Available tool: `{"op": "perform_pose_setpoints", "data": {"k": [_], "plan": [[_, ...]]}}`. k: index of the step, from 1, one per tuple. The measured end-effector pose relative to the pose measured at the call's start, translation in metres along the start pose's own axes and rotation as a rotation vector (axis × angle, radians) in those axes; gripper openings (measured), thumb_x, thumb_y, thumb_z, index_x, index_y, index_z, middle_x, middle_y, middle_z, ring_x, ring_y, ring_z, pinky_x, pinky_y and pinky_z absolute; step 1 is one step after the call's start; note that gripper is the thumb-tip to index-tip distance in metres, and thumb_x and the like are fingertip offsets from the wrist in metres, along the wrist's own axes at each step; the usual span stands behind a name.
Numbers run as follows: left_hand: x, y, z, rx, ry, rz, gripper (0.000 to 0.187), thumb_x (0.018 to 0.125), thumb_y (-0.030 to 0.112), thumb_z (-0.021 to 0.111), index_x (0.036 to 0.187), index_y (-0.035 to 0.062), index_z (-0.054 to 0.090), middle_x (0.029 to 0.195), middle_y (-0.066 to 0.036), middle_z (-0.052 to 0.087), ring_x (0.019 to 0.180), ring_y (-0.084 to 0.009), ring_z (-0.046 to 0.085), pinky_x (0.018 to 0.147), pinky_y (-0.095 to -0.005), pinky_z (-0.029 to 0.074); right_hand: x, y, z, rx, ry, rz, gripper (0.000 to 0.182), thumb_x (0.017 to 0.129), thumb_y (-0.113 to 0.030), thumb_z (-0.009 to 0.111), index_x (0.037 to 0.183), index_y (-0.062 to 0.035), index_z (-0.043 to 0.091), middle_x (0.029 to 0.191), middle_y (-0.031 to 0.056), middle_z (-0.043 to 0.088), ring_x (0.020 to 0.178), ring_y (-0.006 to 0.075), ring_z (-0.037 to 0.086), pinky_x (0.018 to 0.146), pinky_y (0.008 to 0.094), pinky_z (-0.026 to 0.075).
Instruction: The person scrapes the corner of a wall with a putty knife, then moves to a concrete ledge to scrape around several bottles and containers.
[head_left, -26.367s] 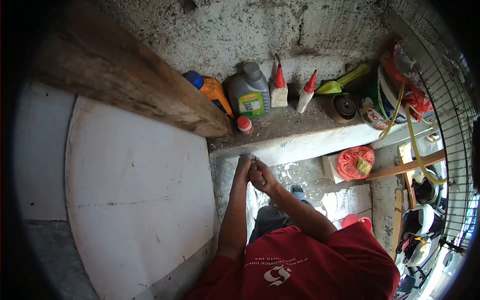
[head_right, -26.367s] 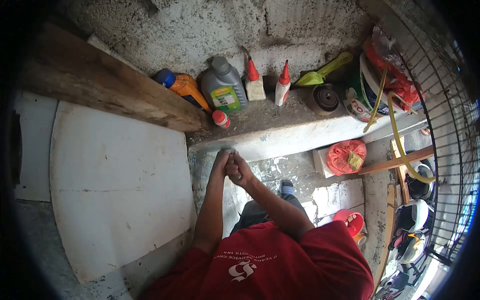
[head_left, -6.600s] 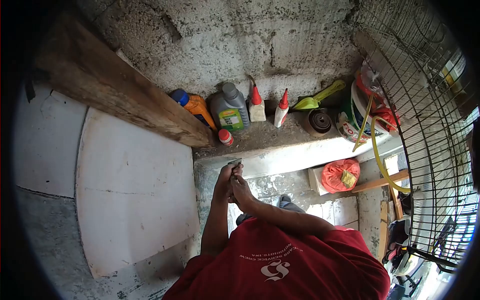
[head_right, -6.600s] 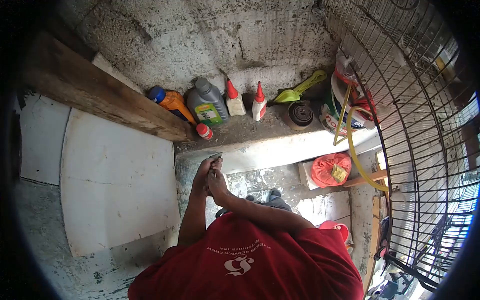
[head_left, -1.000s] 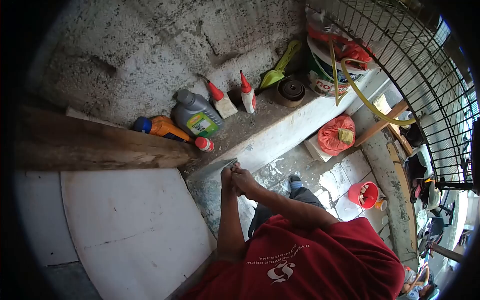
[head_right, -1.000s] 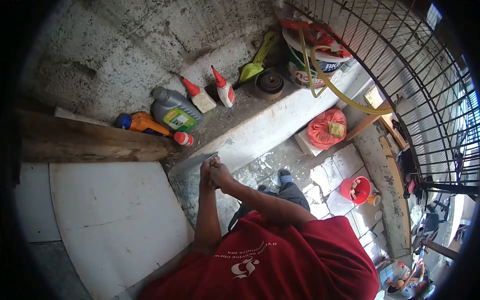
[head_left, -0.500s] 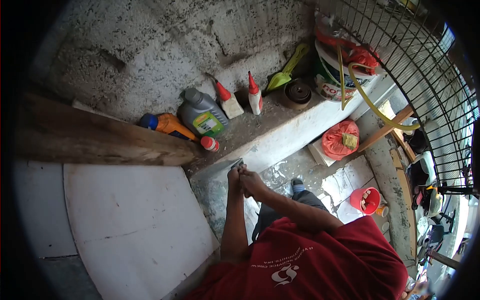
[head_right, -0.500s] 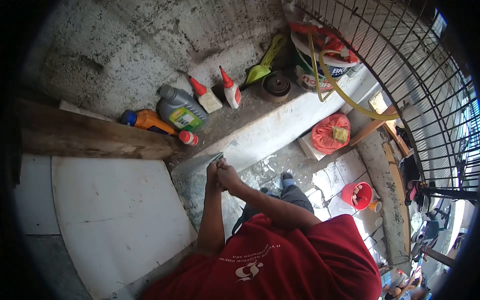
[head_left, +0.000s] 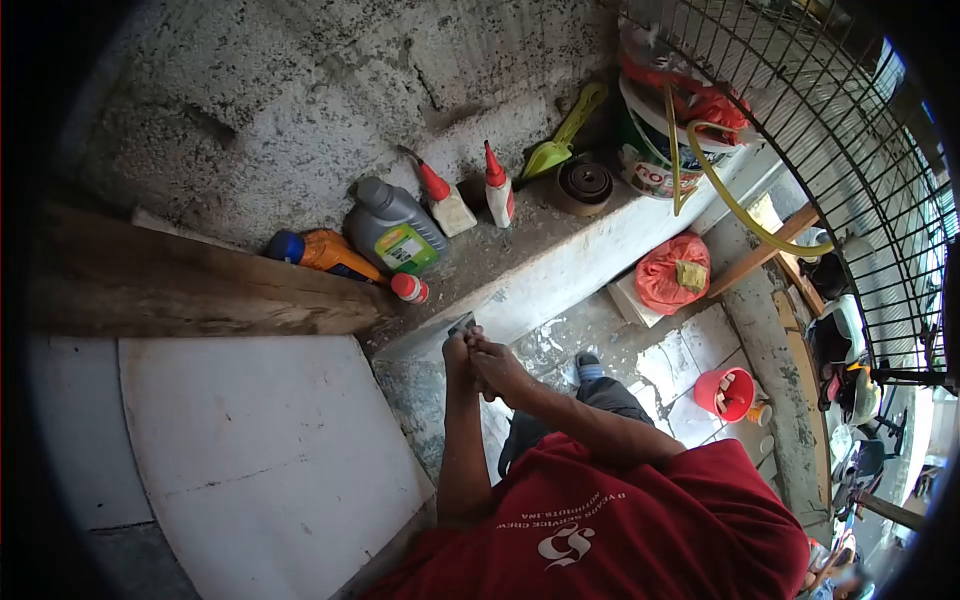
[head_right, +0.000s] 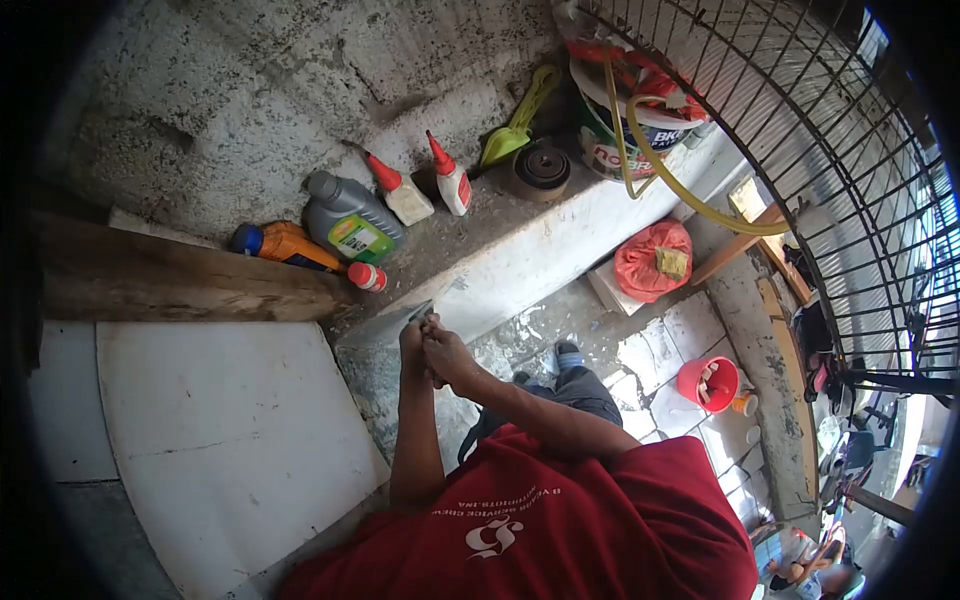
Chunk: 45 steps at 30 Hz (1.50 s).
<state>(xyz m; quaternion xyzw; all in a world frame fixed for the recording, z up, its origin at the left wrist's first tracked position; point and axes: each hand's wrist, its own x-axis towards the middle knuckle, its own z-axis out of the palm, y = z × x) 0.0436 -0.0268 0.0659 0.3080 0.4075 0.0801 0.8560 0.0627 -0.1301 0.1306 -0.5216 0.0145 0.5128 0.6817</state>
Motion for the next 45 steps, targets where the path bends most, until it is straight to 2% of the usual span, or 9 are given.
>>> {"op": "perform_pose_setpoints", "data": {"k": [4,7,8,11,23,24,31,34,45], "plan": [[-0.002,0.008,0.005,0.145,-0.026,0.09,0.021,0.077,0.011,0.04,0.057,0.009,0.043,0.055,0.002,0.041,0.048,-0.0091,0.039,0.045,-0.0247,0.032,0.03,0.019,-0.005,-0.073,-0.019,-0.173,0.019,0.083,-0.016,0.041,0.089,0.0,0.049,0.056,0.0061,0.048,0.035,0.0152,0.045,0.028,0.0278,0.033],[0.012,0.001,-0.012,0.199,-0.197,0.009,0.017,0.075,0.008,0.036,0.062,0.0053,0.047,0.057,-0.002,0.044,0.05,-0.0143,0.043,0.048,-0.0257,0.036,0.039,0.015,-0.014,-0.023,-0.068,-0.013,0.021,0.083,-0.017,0.04,0.086,0.0021,0.049,0.057,0.0062,0.049,0.035,0.0161,0.046,0.029,0.0286,0.036],[0.023,-0.013,-0.005,0.062,0.032,0.167,0.018,0.075,0.01,0.036,0.061,0.0063,0.046,0.057,-0.002,0.044,0.05,-0.0143,0.043,0.048,-0.0259,0.036,0.034,0.012,-0.007,-0.061,0.016,-0.025,0.021,0.084,-0.018,0.039,0.087,0.0007,0.049,0.056,0.0061,0.049,0.035,0.0158,0.046,0.028,0.0287,0.035],[0.006,-0.003,-0.005,-0.001,-0.028,0.0,0.019,0.077,0.01,0.035,0.062,0.0044,0.045,0.051,0.0,0.039,0.047,-0.0116,0.041,0.046,-0.0233,0.035,0.006,-0.003,-0.001,-0.038,0.033,-0.01,0.018,0.082,-0.017,0.043,0.081,-0.0004,0.049,0.056,0.0056,0.047,0.036,0.0138,0.044,0.03,0.0265,0.033],[0.035,-0.026,-0.022,0.231,0.063,0.176,0.02,0.076,0.011,0.036,0.058,0.0067,0.044,0.054,0.001,0.039,0.047,-0.0103,0.038,0.045,-0.0245,0.033,0.037,0.029,-0.014,-0.193,0.037,-0.115,0.02,0.084,-0.019,0.04,0.088,-0.0009,0.049,0.051,0.003,0.045,0.036,0.0117,0.043,0.027,0.0237,0.029],[0.039,-0.022,-0.029,-0.071,-0.11,-0.073,0.018,0.076,0.01,0.036,0.061,0.005,0.044,0.054,0.0,0.039,0.047,-0.0115,0.04,0.045,-0.0246,0.034,0.024,0.014,-0.009,-0.182,0.05,-0.065,0.02,0.084,-0.018,0.04,0.09,-0.0014,0.048,0.053,0.0026,0.045,0.036,0.0112,0.043,0.028,0.0235,0.028],[-0.003,0.006,0.013,0.049,0.085,0.074,0.019,0.078,0.009,0.035,0.062,0.0043,0.044,0.053,0.0,0.04,0.047,-0.0118,0.041,0.046,-0.0241,0.035,-0.009,-0.022,0.0,-0.017,-0.017,-0.023,0.02,0.083,-0.019,0.041,0.087,-0.0009,0.048,0.057,0.0031,0.045,0.036,0.0116,0.042,0.029,0.0238,0.029],[0.022,-0.008,-0.004,0.058,-0.198,0.025,0.019,0.077,0.009,0.034,0.062,0.0055,0.043,0.053,-0.001,0.039,0.046,-0.0123,0.039,0.046,-0.0245,0.035,0.019,-0.014,-0.01,-0.111,-0.002,-0.001,0.021,0.084,-0.018,0.037,0.086,-0.0016,0.05,0.05,0.007,0.048,0.032,0.0149,0.046,0.026,0.0258,0.034],[-0.003,0.006,0.017,0.021,0.012,0.057,0.017,0.077,0.007,0.036,0.061,0.006,0.043,0.052,0.001,0.038,0.046,-0.0105,0.039,0.045,-0.0224,0.034,-0.007,-0.028,-0.003,-0.08,-0.02,-0.021,0.021,0.083,-0.019,0.041,0.084,0.0002,0.048,0.055,0.0053,0.044,0.035,0.0122,0.041,0.028,0.0244,0.03]]}}
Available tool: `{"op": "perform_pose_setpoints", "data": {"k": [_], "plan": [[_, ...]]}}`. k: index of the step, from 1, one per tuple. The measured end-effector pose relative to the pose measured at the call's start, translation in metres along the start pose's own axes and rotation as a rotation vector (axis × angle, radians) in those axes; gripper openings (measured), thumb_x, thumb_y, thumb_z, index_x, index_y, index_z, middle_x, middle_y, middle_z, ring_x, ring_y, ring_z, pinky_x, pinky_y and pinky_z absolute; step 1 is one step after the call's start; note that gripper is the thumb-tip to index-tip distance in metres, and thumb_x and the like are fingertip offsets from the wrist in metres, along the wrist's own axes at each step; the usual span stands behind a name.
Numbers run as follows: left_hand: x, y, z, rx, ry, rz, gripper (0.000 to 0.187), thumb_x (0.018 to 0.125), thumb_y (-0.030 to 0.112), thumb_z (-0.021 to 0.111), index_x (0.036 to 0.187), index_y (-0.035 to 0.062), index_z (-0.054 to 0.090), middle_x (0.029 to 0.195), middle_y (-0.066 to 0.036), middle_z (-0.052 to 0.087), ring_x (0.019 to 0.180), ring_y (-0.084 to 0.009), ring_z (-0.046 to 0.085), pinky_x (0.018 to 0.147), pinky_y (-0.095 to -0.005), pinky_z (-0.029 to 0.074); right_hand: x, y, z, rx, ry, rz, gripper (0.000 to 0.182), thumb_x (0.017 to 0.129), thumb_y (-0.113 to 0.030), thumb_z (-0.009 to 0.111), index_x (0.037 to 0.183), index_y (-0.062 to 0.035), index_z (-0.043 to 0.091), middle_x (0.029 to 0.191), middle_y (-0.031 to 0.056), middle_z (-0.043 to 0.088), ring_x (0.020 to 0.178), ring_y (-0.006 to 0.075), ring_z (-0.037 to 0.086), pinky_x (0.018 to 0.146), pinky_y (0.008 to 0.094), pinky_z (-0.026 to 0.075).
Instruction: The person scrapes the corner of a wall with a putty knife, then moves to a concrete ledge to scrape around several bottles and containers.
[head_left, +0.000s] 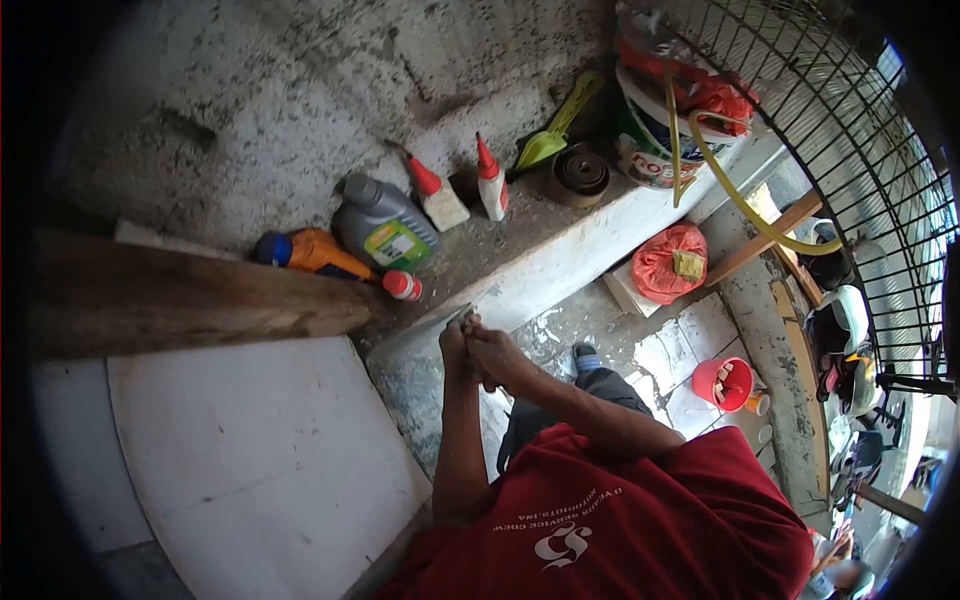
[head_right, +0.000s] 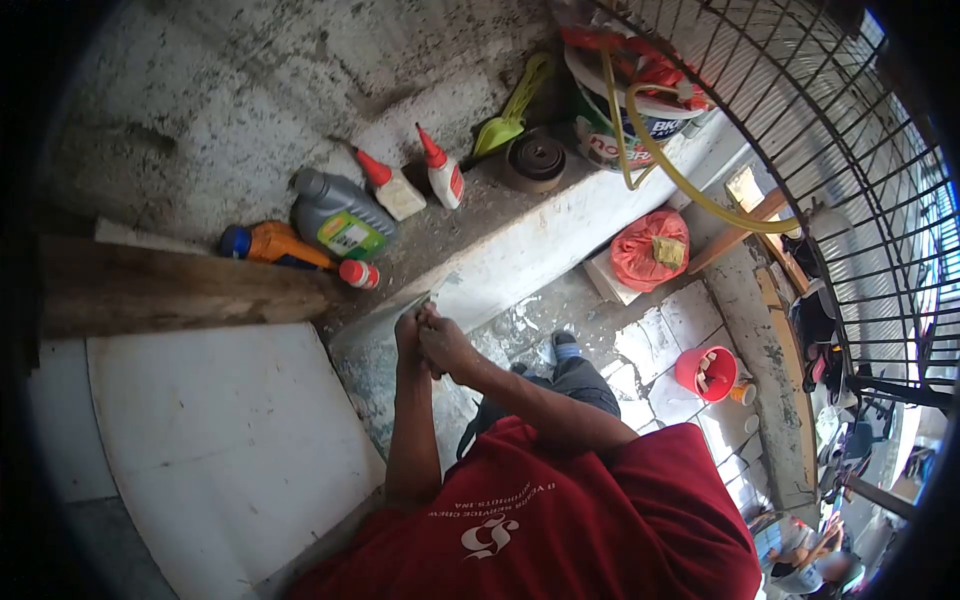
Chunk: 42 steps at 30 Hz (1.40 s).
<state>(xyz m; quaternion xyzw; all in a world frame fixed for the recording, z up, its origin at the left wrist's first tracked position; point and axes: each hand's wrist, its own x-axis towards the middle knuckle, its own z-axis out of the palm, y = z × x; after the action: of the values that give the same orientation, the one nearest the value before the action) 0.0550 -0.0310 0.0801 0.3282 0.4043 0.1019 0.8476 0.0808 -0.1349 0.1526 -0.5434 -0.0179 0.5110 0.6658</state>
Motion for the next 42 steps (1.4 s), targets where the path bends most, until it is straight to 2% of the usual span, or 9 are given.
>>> {"op": "perform_pose_setpoints", "data": {"k": [14,20,21,22,25,28,31,38,42], "plan": [[-0.008,-0.002,0.0,0.122,-0.087,0.097,0.016,0.076,0.009,0.034,0.063,0.0062,0.043,0.053,0.0,0.039,0.048,-0.0121,0.041,0.046,-0.0243,0.035,0.006,0.01,-0.006,-0.169,-0.105,-0.166,0.022,0.083,-0.019,0.04,0.087,0.0009,0.048,0.058,0.0055,0.046,0.036,0.0144,0.045,0.029,0.0256,0.035],[0.009,-0.014,-0.011,-0.032,-0.075,0.046,0.017,0.077,0.011,0.036,0.064,0.0073,0.046,0.054,0.001,0.04,0.048,-0.0116,0.041,0.046,-0.0238,0.034,0.006,0.011,0.0,-0.118,0.065,-0.116,0.022,0.083,-0.02,0.039,0.082,-0.0007,0.048,0.054,0.0064,0.046,0.035,0.0164,0.045,0.027,0.0273,0.033],[0.04,-0.028,-0.046,0.201,-0.113,0.143,0.017,0.078,0.011,0.036,0.065,0.0092,0.046,0.055,0.0,0.041,0.048,-0.0122,0.04,0.046,-0.0241,0.035,0.008,0.015,0.006,-0.132,0.113,-0.103,0.022,0.083,-0.02,0.039,0.081,-0.0009,0.048,0.054,0.0065,0.046,0.035,0.0168,0.045,0.027,0.0274,0.033],[0.038,-0.027,-0.053,0.223,-0.182,0.084,0.017,0.078,0.011,0.037,0.064,0.0095,0.045,0.055,0.001,0.041,0.049,-0.0114,0.04,0.046,-0.0242,0.035,0.007,0.009,0.012,-0.144,0.063,-0.007,0.025,0.082,-0.021,0.042,0.088,0.0031,0.046,0.059,0.0101,0.054,0.045,0.0203,0.054,0.042,0.0312,0.044],[0.05,-0.024,-0.055,-0.013,-0.347,-0.069,0.018,0.079,0.011,0.039,0.062,0.009,0.045,0.056,0.001,0.041,0.051,-0.0103,0.041,0.047,-0.0241,0.034,0.049,0.045,0.006,0.132,0.014,0.011,0.018,0.082,-0.019,0.043,0.082,-0.0018,0.05,0.048,0.0067,0.048,0.041,0.0173,0.051,0.032,0.0322,0.038],[0.059,-0.041,-0.048,0.183,-0.13,0.11,0.018,0.078,0.011,0.039,0.061,0.0072,0.045,0.055,0.0,0.042,0.049,-0.0109,0.041,0.047,-0.0234,0.035,0.002,0.009,0.009,-0.002,0.043,-0.026,0.021,0.081,-0.017,0.041,0.091,-0.0003,0.049,0.054,0.0067,0.049,0.042,0.017,0.051,0.031,0.0303,0.038],[0.016,-0.012,-0.017,0.049,-0.196,0.02,0.021,0.079,0.012,0.041,0.058,0.01,0.043,0.053,0.002,0.039,0.047,-0.0096,0.039,0.045,-0.0235,0.033,-0.007,-0.001,0.0,-0.095,0.041,-0.027,0.027,0.082,-0.018,0.04,0.099,0.0025,0.045,0.057,0.0065,0.047,0.039,0.0172,0.05,0.027,0.0272,0.037],[0.021,-0.016,-0.024,0.038,-0.134,0.011,0.02,0.079,0.011,0.036,0.061,0.0079,0.045,0.054,0.0,0.04,0.048,-0.0109,0.041,0.045,-0.0238,0.033,0.027,0.036,-0.005,-0.385,0.07,-0.197,0.02,0.081,-0.016,0.041,0.082,0.002,0.049,0.058,0.0086,0.049,0.038,0.0173,0.048,0.028,0.0274,0.037],[0.014,-0.013,-0.015,0.07,-0.066,0.003,0.023,0.08,0.013,0.042,0.056,0.0127,0.043,0.053,0.003,0.04,0.047,-0.0085,0.037,0.043,-0.024,0.031,-0.003,0.007,0.002,-0.14,0.072,-0.048,0.021,0.081,-0.015,0.04,0.078,0.0022,0.05,0.058,0.0095,0.051,0.038,0.0153,0.049,0.028,0.0257,0.037]]}}
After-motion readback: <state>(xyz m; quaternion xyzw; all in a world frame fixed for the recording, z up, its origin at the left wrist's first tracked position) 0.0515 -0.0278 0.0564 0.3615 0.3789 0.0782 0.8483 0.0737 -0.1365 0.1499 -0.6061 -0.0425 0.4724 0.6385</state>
